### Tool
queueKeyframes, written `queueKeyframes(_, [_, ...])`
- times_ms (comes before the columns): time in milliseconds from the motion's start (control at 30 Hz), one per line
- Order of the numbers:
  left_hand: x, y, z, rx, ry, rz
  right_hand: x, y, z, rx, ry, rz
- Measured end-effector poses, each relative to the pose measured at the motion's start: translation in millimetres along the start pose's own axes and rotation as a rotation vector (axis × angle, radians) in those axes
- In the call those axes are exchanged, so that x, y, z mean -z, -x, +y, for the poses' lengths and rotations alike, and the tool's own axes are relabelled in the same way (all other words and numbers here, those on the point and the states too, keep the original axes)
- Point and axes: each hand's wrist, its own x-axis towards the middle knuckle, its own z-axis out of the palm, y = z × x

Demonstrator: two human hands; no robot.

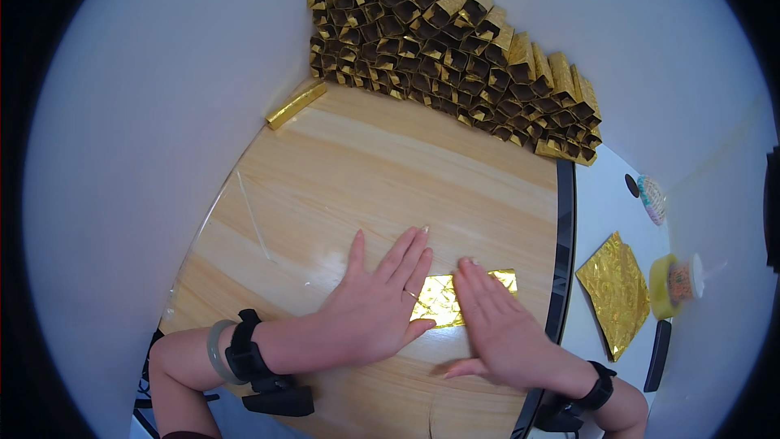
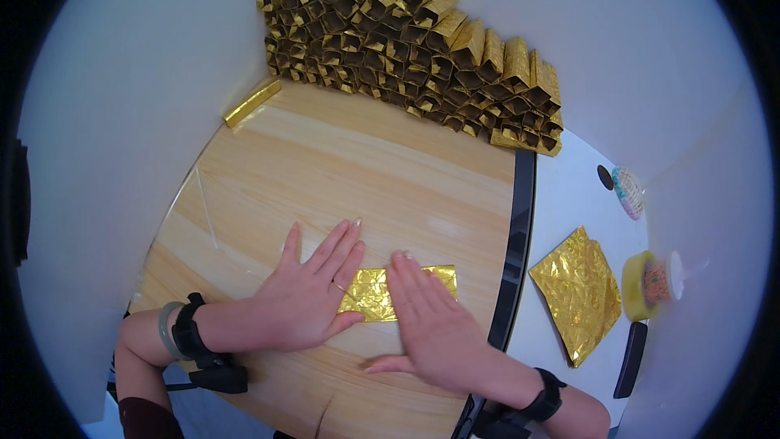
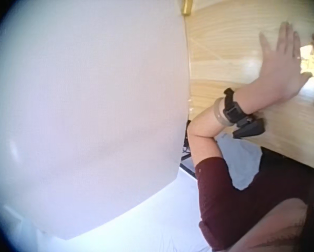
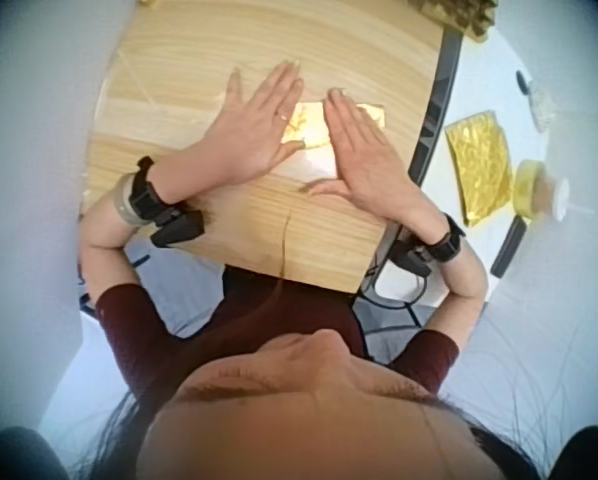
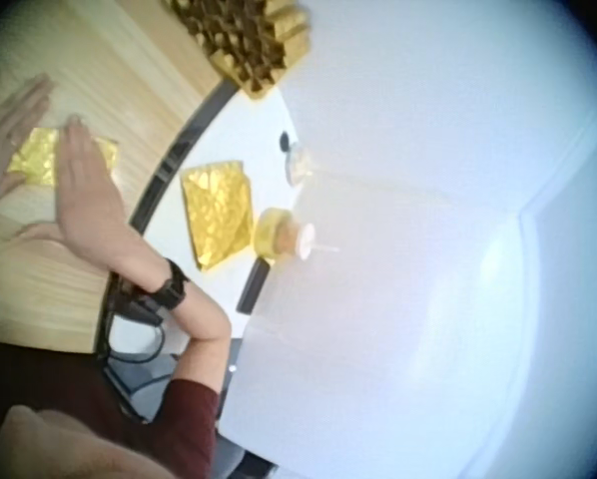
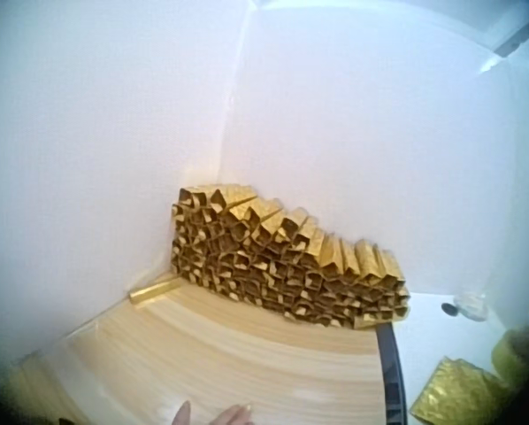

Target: Folding gold foil paper into rectangular joss paper shapes for ritual use.

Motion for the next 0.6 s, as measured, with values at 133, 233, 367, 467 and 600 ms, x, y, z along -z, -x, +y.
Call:
queueKeyframes(133, [0.4,3.7,-5.3,0.004,0.041,0.01,6.4,19.3,21.3,-0.115,0.097,-0.065])
queueKeyframes(233, [1.2,2.9,-5.5,0.007,0.057,-0.007,10.2,20.7,16.8,-0.132,0.193,-0.073])
queueKeyframes(367, [2.3,4.7,-2.6,0.004,0.035,0.001,5.4,6.5,-8.8,-0.139,0.266,-0.047])
queueKeyframes(467, [-0.9,2.1,-2.2,-0.009,0.033,0.009,-5.9,-14.8,-26.4,0.003,0.092,0.042])
queueKeyframes(600, [-2.2,3.3,-3.5,-0.012,0.003,0.022,-3.9,-7.7,-3.1,0.036,0.035,0.013])
